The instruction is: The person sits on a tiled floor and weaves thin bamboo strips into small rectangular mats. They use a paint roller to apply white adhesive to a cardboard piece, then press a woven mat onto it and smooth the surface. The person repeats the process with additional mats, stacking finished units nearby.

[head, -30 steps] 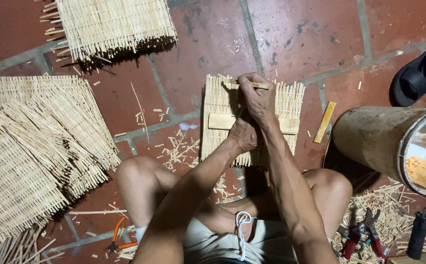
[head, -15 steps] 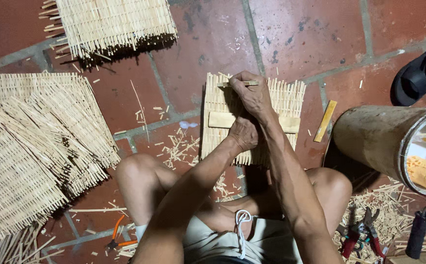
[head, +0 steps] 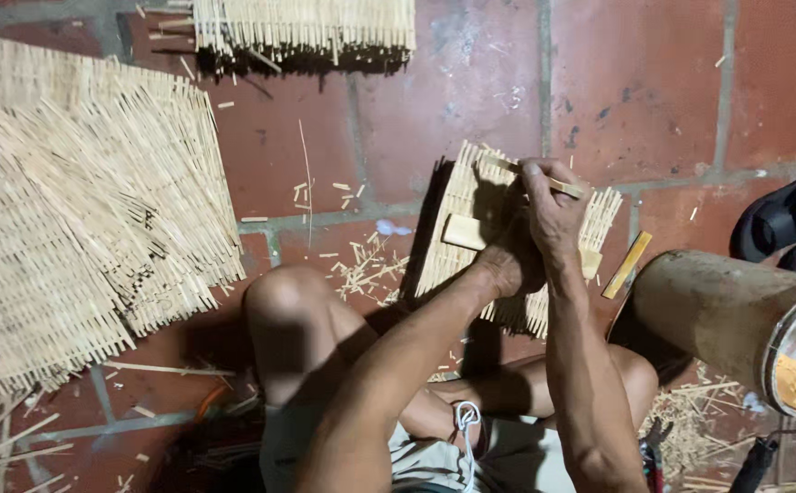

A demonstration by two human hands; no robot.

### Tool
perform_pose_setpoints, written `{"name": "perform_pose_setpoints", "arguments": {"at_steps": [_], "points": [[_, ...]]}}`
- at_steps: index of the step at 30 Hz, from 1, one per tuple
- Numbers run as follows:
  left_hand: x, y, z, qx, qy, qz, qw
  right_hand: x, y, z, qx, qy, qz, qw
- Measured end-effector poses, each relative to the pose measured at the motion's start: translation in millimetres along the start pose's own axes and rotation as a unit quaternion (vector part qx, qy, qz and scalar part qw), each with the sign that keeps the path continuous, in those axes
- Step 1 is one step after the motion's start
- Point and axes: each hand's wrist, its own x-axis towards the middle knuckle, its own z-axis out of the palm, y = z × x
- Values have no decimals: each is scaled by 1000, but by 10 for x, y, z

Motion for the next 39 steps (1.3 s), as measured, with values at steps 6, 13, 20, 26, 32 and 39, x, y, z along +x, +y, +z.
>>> {"name": "perform_pose_setpoints", "arguments": {"at_steps": [6,13,20,26,32,39], "points": [[74,-75,-106,-33,-118,15,992,-69,-237,267,-24,-20,-68,997],[7,-108,-95,-29,-137,24,990,-195,-27,338,-47,45,-20,998],[-175,83,-31,59,-91,83,991,-537,296,-760,25,164,43,985],[-191,253,-39,71,-14,79,994,-633,608,-924,47,147,158,975],[-165,344,-42,102,-40,85,990,-446,771,-662,183,77,107,974],[-162,346,-24,95,-15,93,991,-477,684,-675,178,73,141,971]]}}
